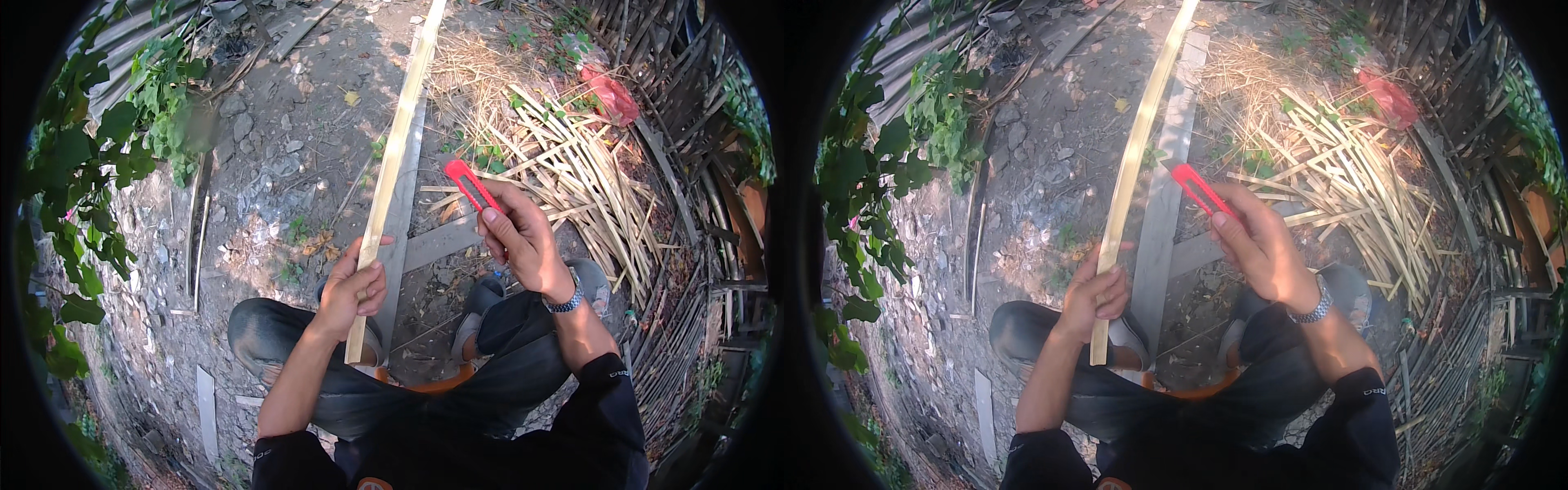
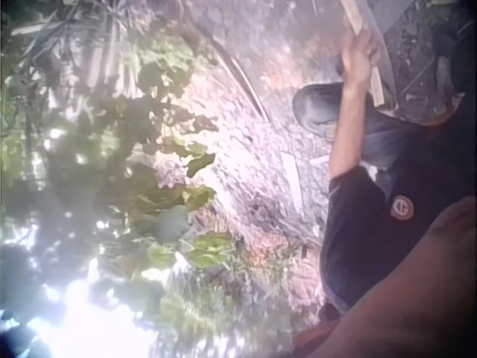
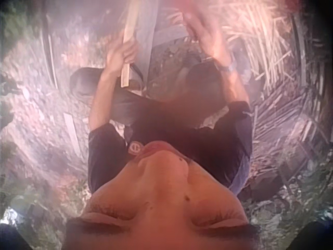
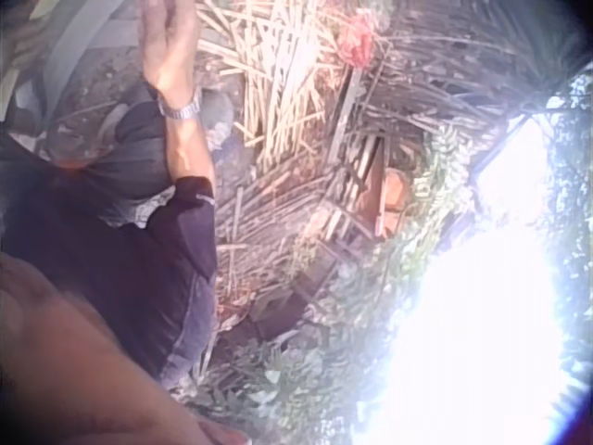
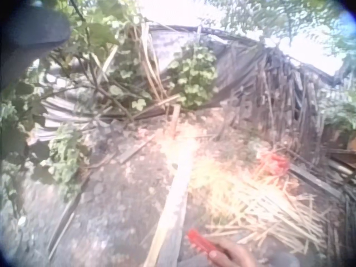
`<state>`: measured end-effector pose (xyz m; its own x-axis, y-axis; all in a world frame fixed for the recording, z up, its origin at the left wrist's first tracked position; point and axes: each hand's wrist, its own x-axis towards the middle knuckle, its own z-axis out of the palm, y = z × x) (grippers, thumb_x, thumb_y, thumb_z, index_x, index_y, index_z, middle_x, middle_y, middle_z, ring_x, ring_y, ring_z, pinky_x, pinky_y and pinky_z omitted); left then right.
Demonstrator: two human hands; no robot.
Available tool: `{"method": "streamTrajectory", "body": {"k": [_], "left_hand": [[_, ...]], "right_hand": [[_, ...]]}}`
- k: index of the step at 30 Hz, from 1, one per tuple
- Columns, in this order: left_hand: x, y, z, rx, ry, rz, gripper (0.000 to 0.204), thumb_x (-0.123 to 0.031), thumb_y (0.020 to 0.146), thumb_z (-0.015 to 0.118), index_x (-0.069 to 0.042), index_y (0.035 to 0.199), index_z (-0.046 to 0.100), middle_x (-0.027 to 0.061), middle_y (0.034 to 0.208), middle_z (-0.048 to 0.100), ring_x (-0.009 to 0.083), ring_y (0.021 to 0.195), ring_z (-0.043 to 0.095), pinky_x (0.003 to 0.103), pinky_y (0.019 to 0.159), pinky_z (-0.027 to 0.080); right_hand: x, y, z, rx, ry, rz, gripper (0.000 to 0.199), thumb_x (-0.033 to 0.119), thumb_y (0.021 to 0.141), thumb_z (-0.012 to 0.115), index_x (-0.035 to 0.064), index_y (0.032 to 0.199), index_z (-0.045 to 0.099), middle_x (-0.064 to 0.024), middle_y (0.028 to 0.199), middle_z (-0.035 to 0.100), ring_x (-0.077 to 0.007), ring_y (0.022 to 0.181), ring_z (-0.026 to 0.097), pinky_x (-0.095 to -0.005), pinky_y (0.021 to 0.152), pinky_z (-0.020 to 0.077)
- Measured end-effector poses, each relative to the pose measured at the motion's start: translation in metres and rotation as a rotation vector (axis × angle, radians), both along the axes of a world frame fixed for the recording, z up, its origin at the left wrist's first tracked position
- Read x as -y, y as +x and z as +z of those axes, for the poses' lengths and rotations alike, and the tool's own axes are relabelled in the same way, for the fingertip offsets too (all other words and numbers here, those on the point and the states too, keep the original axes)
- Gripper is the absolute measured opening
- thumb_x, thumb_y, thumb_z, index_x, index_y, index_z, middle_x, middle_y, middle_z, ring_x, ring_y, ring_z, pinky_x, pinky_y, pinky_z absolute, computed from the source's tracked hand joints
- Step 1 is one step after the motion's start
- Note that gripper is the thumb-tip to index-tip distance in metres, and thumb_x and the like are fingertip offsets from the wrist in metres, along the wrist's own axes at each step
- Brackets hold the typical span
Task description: The person sits on a small stool and uses a knife to shave and smooth a long bamboo stick. They then use a red utility knife to further refine the bamboo, scraping along its length to create a smooth surface.
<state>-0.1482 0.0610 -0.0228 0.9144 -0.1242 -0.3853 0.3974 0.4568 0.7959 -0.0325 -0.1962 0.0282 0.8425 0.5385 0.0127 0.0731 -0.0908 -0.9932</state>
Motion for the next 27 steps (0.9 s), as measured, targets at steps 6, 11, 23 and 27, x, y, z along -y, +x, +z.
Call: {"method": "streamTrajectory", "body": {"k": [6, 11, 23, 27], "left_hand": [[-0.005, -0.011, 0.002, -0.008, -0.137, 0.006, 0.041, -0.034, 0.113, 0.035, -0.008, 0.142, 0.047, -0.0034, 0.064, 0.032, 0.0048, 0.046, 0.028, 0.022, 0.043, 0.025], [0.002, -0.017, -0.007, 0.037, 0.109, -0.045, 0.044, -0.038, 0.113, 0.034, -0.006, 0.14, 0.049, -0.0047, 0.064, 0.032, 0.0041, 0.048, 0.028, 0.022, 0.044, 0.027], [0.008, -0.015, -0.003, 0.061, 0.244, -0.113, 0.042, -0.034, 0.114, 0.036, -0.003, 0.136, 0.054, -0.0063, 0.061, 0.032, 0.0031, 0.048, 0.031, 0.022, 0.045, 0.028], [0.008, -0.016, -0.002, 0.06, 0.289, -0.112, 0.042, -0.033, 0.113, 0.038, -0.003, 0.137, 0.055, -0.0065, 0.06, 0.034, 0.003, 0.049, 0.033, 0.021, 0.046, 0.029]], "right_hand": [[0.006, -0.003, -0.001, 0.246, -0.184, 0.045, 0.034, 0.017, 0.105, 0.052, -0.0017, 0.134, 0.056, -0.0091, 0.086, 0.06, -0.0209, 0.08, 0.061, -0.0337, 0.074, 0.0486], [0.004, -0.008, -0.019, 0.529, -0.302, 0.108, 0.035, 0.019, 0.104, 0.056, -0.001, 0.133, 0.057, -0.0144, 0.085, 0.061, -0.0291, 0.07, 0.061, -0.0393, 0.069, 0.0478], [-0.003, -0.018, -0.014, 0.638, -0.506, 0.092, 0.041, 0.024, 0.092, 0.072, 0.0067, 0.13, 0.066, -0.0162, 0.079, 0.069, -0.0347, 0.068, 0.068, -0.0424, 0.061, 0.0524], [-0.003, -0.018, -0.018, 0.676, -0.507, 0.081, 0.041, 0.024, 0.092, 0.072, 0.0082, 0.13, 0.066, -0.0137, 0.077, 0.069, -0.0329, 0.067, 0.068, -0.0417, 0.059, 0.0522]]}}
